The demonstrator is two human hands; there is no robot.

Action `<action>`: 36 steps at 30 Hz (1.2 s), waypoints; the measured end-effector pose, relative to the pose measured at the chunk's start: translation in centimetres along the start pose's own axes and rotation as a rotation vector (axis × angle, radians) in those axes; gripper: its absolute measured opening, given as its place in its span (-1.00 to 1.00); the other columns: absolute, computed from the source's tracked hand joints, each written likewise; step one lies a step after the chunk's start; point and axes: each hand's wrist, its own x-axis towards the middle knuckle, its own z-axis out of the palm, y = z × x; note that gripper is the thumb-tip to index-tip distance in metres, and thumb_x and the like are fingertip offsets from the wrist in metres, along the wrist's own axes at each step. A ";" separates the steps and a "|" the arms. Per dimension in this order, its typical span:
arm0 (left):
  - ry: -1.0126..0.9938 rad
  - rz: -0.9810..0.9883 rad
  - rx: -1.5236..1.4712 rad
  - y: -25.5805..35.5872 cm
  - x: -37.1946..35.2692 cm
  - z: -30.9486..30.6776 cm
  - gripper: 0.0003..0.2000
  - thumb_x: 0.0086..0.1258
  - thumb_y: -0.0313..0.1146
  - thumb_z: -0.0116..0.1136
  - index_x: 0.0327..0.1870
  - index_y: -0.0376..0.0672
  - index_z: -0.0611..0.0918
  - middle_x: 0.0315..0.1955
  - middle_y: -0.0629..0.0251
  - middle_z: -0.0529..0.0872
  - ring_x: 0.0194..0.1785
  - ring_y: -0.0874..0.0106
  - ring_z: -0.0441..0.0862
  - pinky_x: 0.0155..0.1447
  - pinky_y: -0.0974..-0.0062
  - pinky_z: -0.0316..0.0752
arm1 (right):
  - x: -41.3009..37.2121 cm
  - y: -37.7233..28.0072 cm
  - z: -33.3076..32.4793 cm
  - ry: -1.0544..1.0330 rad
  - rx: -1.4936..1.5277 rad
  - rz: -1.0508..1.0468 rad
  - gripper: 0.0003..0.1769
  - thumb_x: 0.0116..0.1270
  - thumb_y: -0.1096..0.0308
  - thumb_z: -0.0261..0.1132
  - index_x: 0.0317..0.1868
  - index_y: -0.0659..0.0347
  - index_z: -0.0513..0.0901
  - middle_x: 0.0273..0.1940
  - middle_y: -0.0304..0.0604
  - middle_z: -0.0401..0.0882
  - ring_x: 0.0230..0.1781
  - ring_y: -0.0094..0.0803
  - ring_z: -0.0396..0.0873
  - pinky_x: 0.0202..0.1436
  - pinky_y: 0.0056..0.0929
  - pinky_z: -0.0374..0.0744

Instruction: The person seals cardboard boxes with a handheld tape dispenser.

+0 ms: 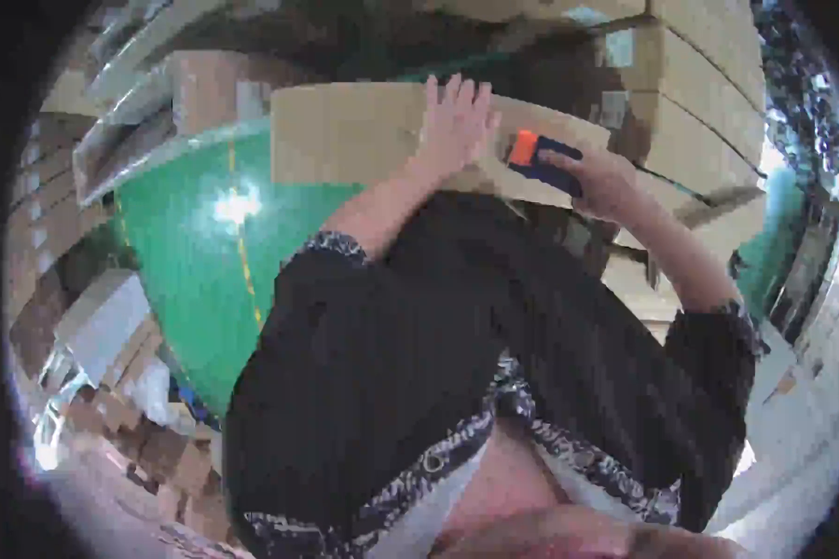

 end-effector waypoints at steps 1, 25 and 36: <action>-0.036 0.007 -0.027 0.0 0.3 0.0 -0.51 0.56 0.02 -0.13 0.33 -0.09 0.47 0.19 0.23 0.58 0.38 0.23 0.36 0.49 -0.06 0.09 | 0.1 0.1 0.1 -0.005 -0.012 0.008 -0.10 0.24 0.23 0.50 0.52 -0.34 0.21 0.10 0.04 0.49 -0.02 -0.09 0.63 -0.09 -0.24 0.67; 0.192 -0.088 -0.094 3.0 2.4 1.9 -0.76 0.47 -0.22 0.02 0.04 -0.04 0.62 -0.07 0.37 0.68 0.17 0.29 0.52 0.34 -0.07 0.28 | 0.7 0.6 0.7 0.090 0.000 -0.013 -0.13 0.30 0.21 0.47 0.52 -0.33 0.21 0.10 0.06 0.50 0.00 -0.09 0.68 -0.02 -0.24 0.73; 0.229 -0.170 -0.047 4.8 3.8 3.5 -0.79 0.45 -0.16 0.01 -0.23 0.06 0.71 -0.24 0.39 0.74 -0.03 0.32 0.62 0.42 -0.10 0.25 | 0.9 2.5 1.5 0.116 0.017 -0.088 -0.20 0.33 0.25 0.43 0.51 -0.31 0.24 -0.09 0.05 0.50 -0.15 -0.12 0.70 -0.15 -0.24 0.74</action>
